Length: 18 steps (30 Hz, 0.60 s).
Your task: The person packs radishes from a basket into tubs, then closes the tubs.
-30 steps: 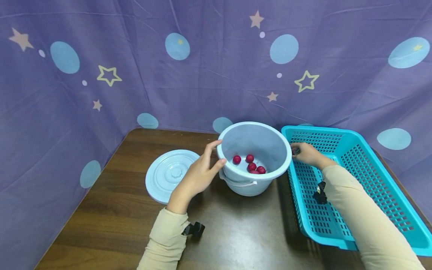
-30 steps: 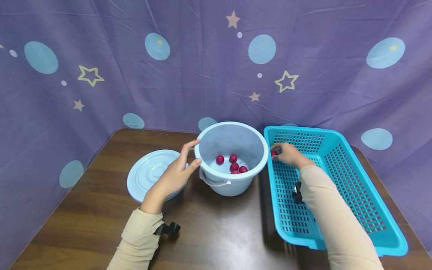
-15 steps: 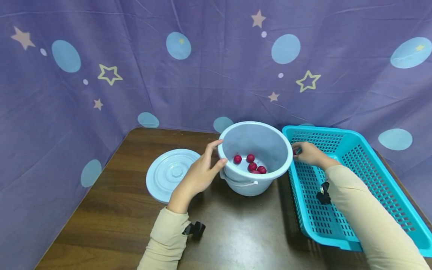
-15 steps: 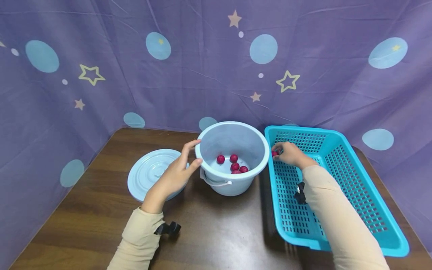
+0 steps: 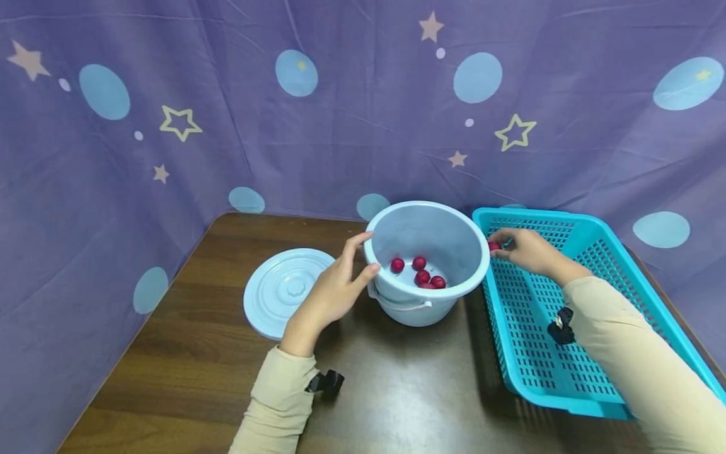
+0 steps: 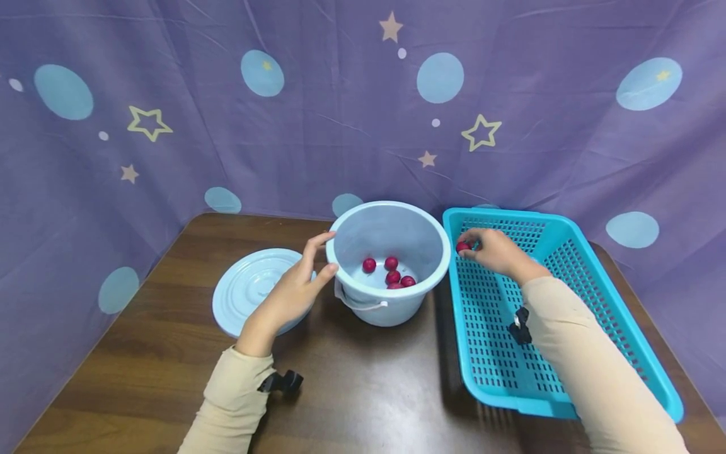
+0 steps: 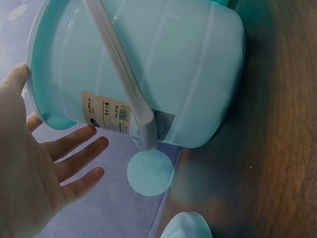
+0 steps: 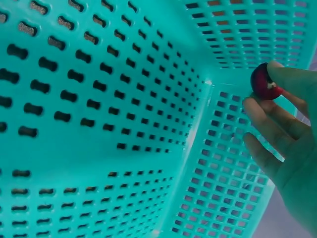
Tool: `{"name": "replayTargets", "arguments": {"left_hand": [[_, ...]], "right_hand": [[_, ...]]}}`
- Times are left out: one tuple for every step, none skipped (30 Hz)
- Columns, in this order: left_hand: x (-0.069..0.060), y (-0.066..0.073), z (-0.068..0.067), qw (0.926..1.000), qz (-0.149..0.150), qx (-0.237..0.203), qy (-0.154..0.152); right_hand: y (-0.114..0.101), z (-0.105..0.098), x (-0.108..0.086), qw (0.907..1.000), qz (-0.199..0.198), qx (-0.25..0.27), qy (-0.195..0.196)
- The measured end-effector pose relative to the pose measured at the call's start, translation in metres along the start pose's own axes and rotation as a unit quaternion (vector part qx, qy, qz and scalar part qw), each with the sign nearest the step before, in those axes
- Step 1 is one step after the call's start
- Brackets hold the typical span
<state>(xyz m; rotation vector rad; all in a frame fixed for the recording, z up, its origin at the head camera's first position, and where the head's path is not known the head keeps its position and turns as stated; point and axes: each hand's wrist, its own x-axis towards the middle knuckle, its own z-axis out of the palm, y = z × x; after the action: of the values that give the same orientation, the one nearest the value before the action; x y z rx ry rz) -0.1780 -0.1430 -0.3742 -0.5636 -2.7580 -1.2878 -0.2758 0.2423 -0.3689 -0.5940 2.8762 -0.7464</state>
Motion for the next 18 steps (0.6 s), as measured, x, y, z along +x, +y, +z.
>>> {"name": "replayTargets", "arguments": {"left_hand": [[0.000,0.000,0.000,1.0000,0.000,0.001,0.000],[0.001,-0.001,0.001,1.0000,0.001,0.002,0.001],[0.001,-0.001,0.001,1.0000,0.003,0.002,0.001],[0.001,-0.001,0.001,1.0000,0.005,0.002,0.002],[0.001,-0.001,0.001,1.0000,0.006,0.002,0.003],[0.001,-0.001,0.001,1.0000,0.008,0.002,0.004],[0.002,-0.001,0.001,0.9999,0.009,0.002,0.005],[0.002,-0.001,0.001,0.9999,0.010,0.002,0.006],[0.002,-0.001,0.001,0.9999,0.011,0.001,0.006],[0.002,-0.001,0.001,0.9999,0.011,0.001,0.007],[0.002,-0.001,0.001,0.9999,0.010,0.002,0.006],[0.002,-0.001,0.001,0.9999,0.009,0.002,0.006],[0.002,-0.001,0.001,1.0000,0.008,0.003,0.005],[0.002,-0.001,0.001,1.0000,0.007,0.003,0.004],[0.001,-0.001,0.001,1.0000,0.005,0.002,0.003],[0.001,-0.001,0.001,1.0000,0.003,0.003,0.002],[0.001,-0.001,0.001,1.0000,0.001,0.002,0.002],[0.001,-0.001,0.001,1.0000,-0.001,0.001,0.001]], "right_hand": [[-0.001,-0.001,-0.001,1.0000,-0.002,-0.001,0.002],[-0.003,-0.003,-0.002,1.0000,-0.004,-0.002,0.004],[-0.005,-0.004,-0.003,1.0000,-0.003,-0.005,0.007],[-0.006,-0.006,-0.005,0.9999,-0.004,-0.005,0.010],[-0.008,-0.008,-0.006,0.9999,-0.005,-0.006,0.014],[-0.010,-0.009,-0.007,0.9998,-0.006,-0.006,0.017],[-0.012,-0.011,-0.009,0.9998,-0.006,-0.008,0.020],[-0.015,-0.013,-0.010,0.9997,-0.007,-0.008,0.023],[-0.017,-0.015,-0.011,0.9996,-0.007,-0.008,0.026],[-0.019,-0.016,-0.013,0.9996,-0.008,-0.007,0.028],[-0.021,-0.018,-0.014,0.9995,-0.009,-0.007,0.030],[-0.023,-0.020,-0.016,0.9994,-0.012,-0.009,0.031],[-0.026,-0.021,-0.017,0.9993,-0.015,-0.011,0.033],[-0.028,-0.022,-0.019,0.9992,-0.018,-0.013,0.034],[-0.030,-0.024,-0.021,0.9990,-0.022,-0.015,0.035],[-0.032,-0.025,-0.024,0.9988,-0.027,-0.019,0.038],[-0.035,-0.027,-0.026,0.9984,-0.033,-0.021,0.041],[-0.037,-0.028,-0.029,0.9980,-0.039,-0.022,0.044]]}}
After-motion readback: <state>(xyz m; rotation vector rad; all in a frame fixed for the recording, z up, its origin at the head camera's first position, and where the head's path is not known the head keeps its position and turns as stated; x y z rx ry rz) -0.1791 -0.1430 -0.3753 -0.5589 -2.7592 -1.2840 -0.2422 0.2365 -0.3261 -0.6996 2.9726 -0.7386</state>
